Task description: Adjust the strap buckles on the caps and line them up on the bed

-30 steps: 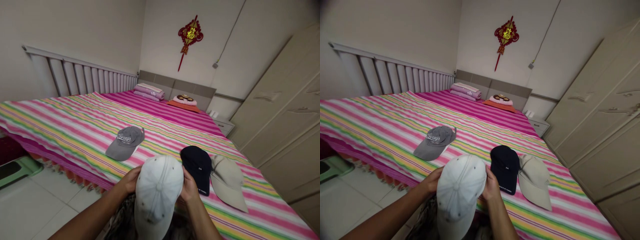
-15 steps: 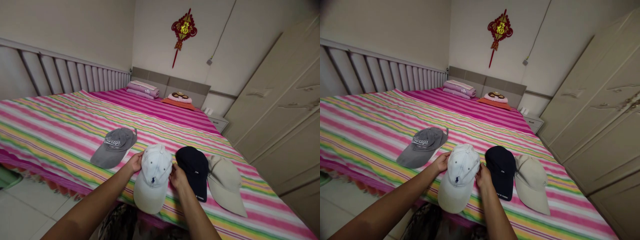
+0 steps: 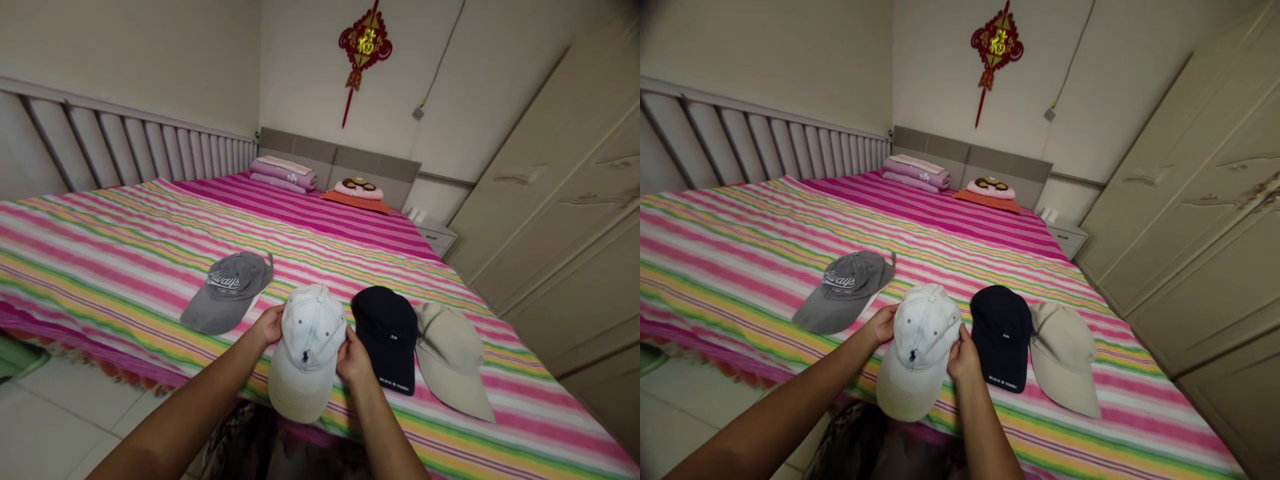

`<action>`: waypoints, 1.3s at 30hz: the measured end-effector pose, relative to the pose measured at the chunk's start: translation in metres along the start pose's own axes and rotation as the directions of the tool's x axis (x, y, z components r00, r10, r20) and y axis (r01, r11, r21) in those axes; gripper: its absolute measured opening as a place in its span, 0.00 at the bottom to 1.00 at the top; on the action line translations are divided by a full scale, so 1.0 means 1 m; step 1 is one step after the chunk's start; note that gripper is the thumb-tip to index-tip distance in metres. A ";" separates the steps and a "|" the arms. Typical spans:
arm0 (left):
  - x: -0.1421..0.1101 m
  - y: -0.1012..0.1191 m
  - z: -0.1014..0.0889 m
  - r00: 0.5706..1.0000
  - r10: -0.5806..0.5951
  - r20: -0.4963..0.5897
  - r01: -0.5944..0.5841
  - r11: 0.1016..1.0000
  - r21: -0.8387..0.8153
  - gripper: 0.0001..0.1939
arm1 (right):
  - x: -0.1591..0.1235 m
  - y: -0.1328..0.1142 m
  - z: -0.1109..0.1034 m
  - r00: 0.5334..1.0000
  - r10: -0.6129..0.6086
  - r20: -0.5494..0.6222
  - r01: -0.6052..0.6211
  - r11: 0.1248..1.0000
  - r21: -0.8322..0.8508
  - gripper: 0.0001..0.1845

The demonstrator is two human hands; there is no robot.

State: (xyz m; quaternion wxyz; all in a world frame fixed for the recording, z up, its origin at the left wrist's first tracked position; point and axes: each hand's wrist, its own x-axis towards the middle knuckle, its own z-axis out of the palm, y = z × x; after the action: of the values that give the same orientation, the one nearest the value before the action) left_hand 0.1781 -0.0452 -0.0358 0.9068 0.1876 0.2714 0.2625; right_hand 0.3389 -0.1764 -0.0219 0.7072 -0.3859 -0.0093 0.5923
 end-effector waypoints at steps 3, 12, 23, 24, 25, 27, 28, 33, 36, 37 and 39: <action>0.002 0.000 -0.001 1.000 0.004 -0.015 -0.003 1.000 0.013 0.16 | -0.004 0.000 0.001 0.998 0.016 0.067 -0.016 1.000 0.001 0.13; 0.001 -0.003 0.003 0.997 0.042 -0.059 -0.038 0.996 0.075 0.14 | -0.010 0.002 0.002 0.990 -0.027 0.139 0.044 0.992 -0.122 0.25; -0.044 -0.008 0.007 0.990 0.140 -0.036 -0.126 0.960 0.251 0.08 | -0.028 0.013 -0.021 0.910 -0.409 -0.069 0.319 0.796 -0.514 0.19; -0.049 -0.009 0.006 0.989 0.144 -0.031 -0.130 0.953 0.273 0.07 | -0.036 0.015 -0.027 0.893 -0.443 -0.078 0.327 0.759 -0.563 0.20; -0.055 -0.011 0.005 0.989 0.144 -0.025 -0.131 0.947 0.292 0.07 | -0.044 0.017 -0.032 0.882 -0.464 -0.082 0.325 0.726 -0.606 0.19; -0.062 -0.015 0.002 0.989 0.148 -0.021 -0.132 0.930 0.343 0.07 | -0.062 0.024 -0.042 0.889 -0.451 -0.075 0.289 0.681 -0.672 0.16; -0.065 -0.018 0.002 0.988 0.155 -0.020 -0.136 0.917 0.374 0.08 | -0.070 0.030 -0.046 0.907 -0.415 -0.067 0.255 0.671 -0.696 0.14; -0.072 -0.028 0.008 0.971 0.237 -0.017 -0.207 0.878 0.431 0.07 | -0.096 0.067 -0.055 0.983 -0.175 -0.049 0.086 0.685 -0.723 0.20; -0.075 -0.033 0.018 0.956 0.289 -0.052 -0.254 0.902 0.349 0.08 | -0.098 0.079 -0.051 0.988 -0.150 -0.041 0.084 0.738 -0.669 0.23; -0.075 -0.033 0.022 0.951 0.305 -0.060 -0.271 0.907 0.321 0.09 | -0.098 0.079 -0.048 0.986 -0.160 -0.035 0.099 0.752 -0.652 0.24; -0.074 -0.032 0.030 0.936 0.347 -0.050 -0.320 0.904 0.283 0.10 | -0.096 0.073 -0.041 0.981 -0.195 -0.018 0.142 0.769 -0.624 0.24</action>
State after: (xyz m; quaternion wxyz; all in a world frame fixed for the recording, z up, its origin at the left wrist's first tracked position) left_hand 0.1548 -0.1193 0.0008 0.7997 0.3400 0.3130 0.3833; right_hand 0.2684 -0.2797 -0.0486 0.5913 -0.6179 -0.2087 0.4742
